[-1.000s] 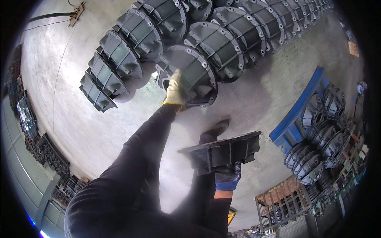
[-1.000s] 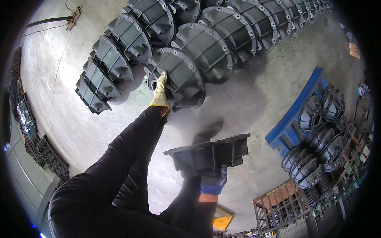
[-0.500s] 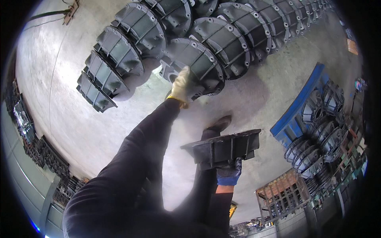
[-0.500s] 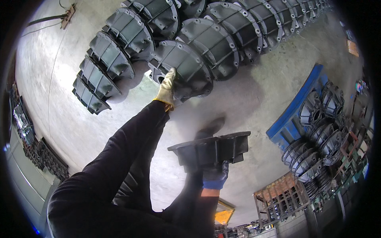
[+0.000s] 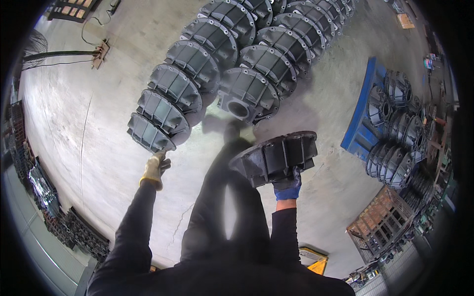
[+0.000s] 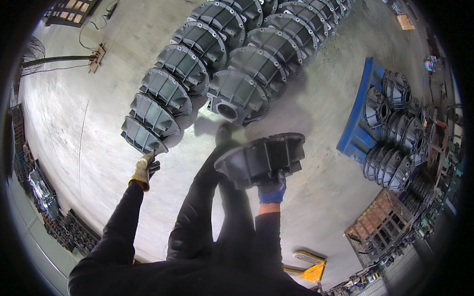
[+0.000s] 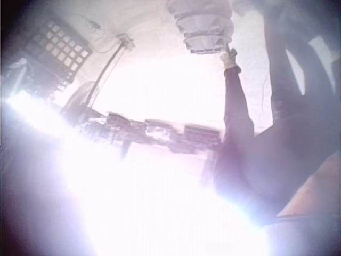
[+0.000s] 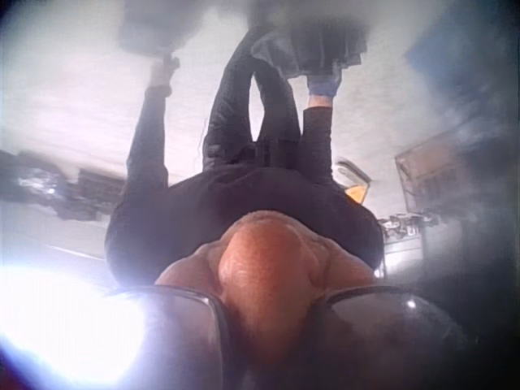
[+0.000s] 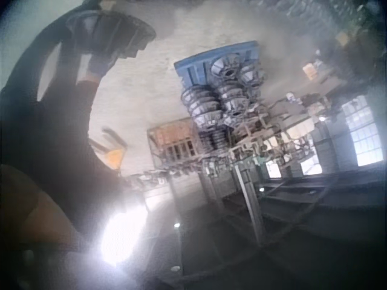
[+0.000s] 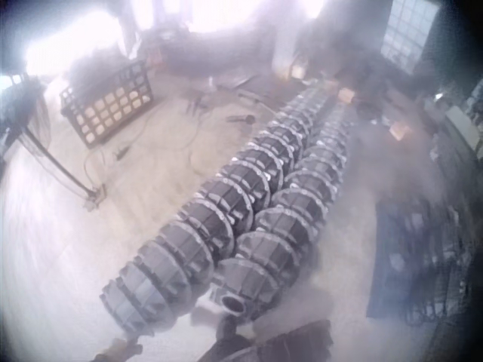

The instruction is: The person repeatedly picks up large circular metal parts from a pile and stacks them into two parallel rows on the floor. The person handles the parts by hand, moving between the pile and the stacks throughout the clip.

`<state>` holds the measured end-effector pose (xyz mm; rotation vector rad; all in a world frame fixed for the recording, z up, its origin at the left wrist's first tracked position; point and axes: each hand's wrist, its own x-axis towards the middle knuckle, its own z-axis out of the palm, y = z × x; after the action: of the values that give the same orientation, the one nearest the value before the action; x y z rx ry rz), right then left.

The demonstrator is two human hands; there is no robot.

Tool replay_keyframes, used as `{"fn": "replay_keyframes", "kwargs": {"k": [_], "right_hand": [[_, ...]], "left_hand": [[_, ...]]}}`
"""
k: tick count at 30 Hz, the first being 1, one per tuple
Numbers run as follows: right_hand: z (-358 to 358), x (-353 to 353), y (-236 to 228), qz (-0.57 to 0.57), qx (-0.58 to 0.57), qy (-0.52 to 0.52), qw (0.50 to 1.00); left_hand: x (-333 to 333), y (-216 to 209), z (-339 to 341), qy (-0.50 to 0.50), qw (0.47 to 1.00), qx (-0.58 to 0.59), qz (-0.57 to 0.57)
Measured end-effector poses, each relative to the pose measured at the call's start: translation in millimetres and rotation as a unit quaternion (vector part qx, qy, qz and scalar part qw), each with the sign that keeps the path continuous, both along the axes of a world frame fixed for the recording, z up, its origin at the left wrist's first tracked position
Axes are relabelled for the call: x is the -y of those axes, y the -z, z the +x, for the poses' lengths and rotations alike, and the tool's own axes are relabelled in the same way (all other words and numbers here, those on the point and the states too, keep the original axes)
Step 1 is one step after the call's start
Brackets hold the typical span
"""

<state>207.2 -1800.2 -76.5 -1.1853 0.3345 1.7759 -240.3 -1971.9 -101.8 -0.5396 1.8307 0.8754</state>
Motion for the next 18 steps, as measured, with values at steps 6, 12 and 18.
{"fn": "replay_keyframes", "kwargs": {"k": [6, 12, 18], "right_hand": [[-28, 28, 47, 0.032, -0.053, -0.031, 0.998], [-65, 44, 136, 0.016, -0.025, 0.008, 1.0], [-94, 71, 183, -0.017, -0.03, 0.098, 0.995]], "left_hand": [[-32, 25, 31, -0.08, 0.948, 0.126, 0.282], [-176, 102, 70, 0.156, 0.9, 0.151, 0.379], [-272, 196, 108, 0.625, 0.607, -0.151, 0.468]]}}
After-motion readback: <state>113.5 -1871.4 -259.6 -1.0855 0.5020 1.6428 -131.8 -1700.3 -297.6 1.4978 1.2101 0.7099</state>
